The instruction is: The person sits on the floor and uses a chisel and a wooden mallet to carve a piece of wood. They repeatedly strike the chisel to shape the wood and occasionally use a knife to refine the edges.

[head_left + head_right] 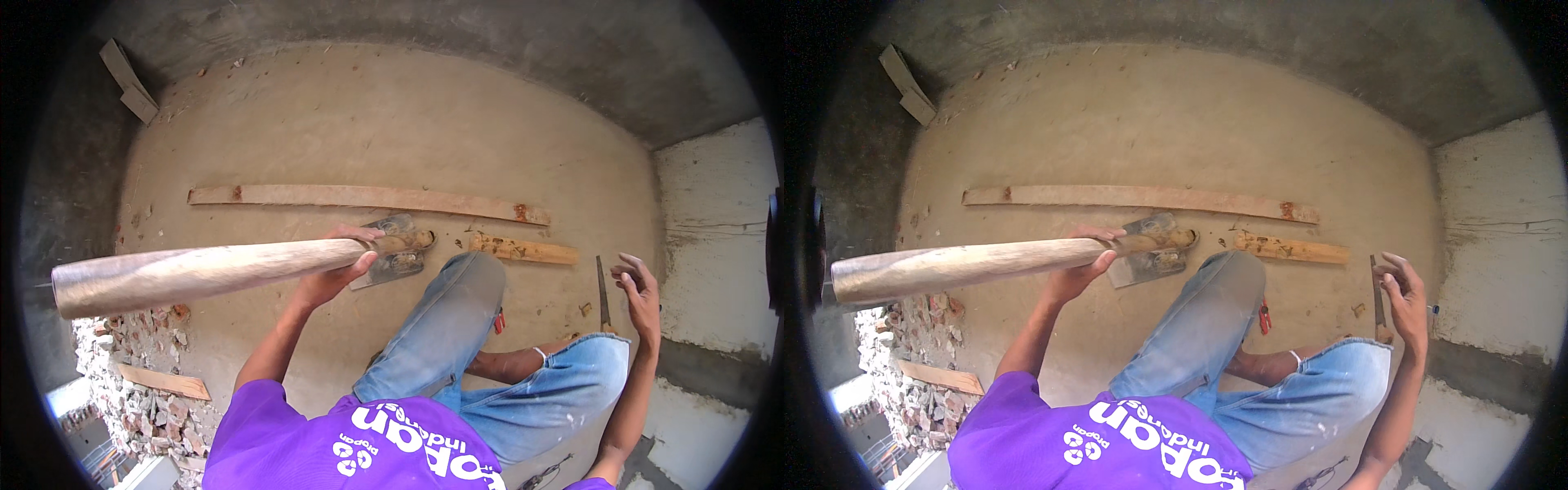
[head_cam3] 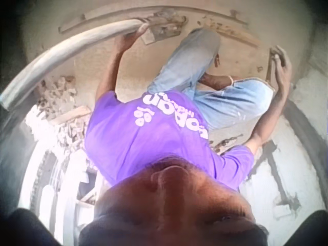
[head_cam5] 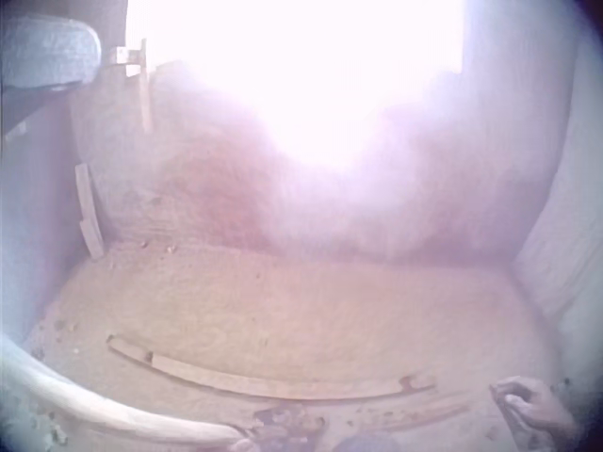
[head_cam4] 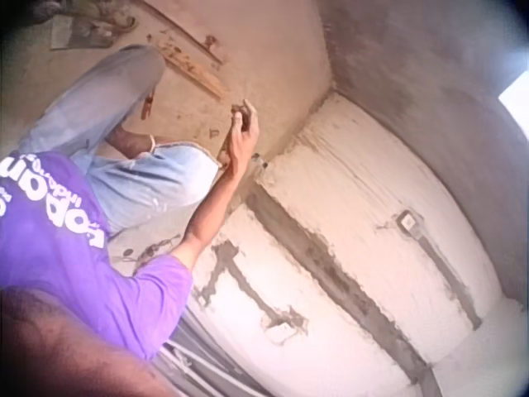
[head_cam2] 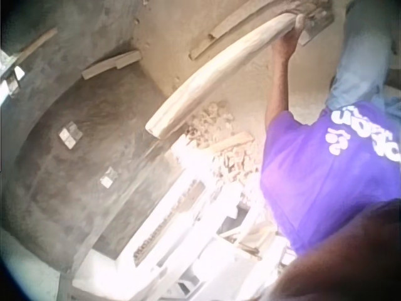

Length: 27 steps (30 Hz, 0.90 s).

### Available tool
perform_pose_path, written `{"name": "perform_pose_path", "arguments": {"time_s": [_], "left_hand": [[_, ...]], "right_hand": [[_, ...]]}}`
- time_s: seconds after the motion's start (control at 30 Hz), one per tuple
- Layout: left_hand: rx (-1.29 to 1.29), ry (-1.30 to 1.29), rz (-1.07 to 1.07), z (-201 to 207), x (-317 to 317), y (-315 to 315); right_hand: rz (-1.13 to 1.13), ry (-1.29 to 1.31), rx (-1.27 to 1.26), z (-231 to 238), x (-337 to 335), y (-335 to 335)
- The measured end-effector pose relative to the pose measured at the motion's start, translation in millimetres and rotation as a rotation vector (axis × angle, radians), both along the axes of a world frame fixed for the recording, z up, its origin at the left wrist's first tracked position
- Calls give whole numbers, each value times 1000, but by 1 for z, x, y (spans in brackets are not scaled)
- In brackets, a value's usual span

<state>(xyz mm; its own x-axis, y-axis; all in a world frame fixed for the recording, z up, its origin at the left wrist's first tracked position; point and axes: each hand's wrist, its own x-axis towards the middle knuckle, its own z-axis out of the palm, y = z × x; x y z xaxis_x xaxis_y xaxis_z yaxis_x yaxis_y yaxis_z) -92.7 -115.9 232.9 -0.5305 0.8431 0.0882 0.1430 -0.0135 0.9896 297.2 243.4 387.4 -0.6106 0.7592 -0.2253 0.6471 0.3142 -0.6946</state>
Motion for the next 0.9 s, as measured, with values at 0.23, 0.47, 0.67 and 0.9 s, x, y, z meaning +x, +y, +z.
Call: {"name": "perform_pose_path", "arguments": {"time_s": [0.23,0.47,0.67,0.9], "left_hand": [[28,16,-27,4,11,2],[37,121,5,0,-5,-7],[-94,208,-55,-11,-11,-12],[-575,615,-84,-241,60,-19]], "right_hand": [[-96,23,83,58,-10,-30],[633,-200,19,25,-156,-92],[1031,128,30,-37,-299,-186],[955,430,-215,-63,-341,-240]]}}
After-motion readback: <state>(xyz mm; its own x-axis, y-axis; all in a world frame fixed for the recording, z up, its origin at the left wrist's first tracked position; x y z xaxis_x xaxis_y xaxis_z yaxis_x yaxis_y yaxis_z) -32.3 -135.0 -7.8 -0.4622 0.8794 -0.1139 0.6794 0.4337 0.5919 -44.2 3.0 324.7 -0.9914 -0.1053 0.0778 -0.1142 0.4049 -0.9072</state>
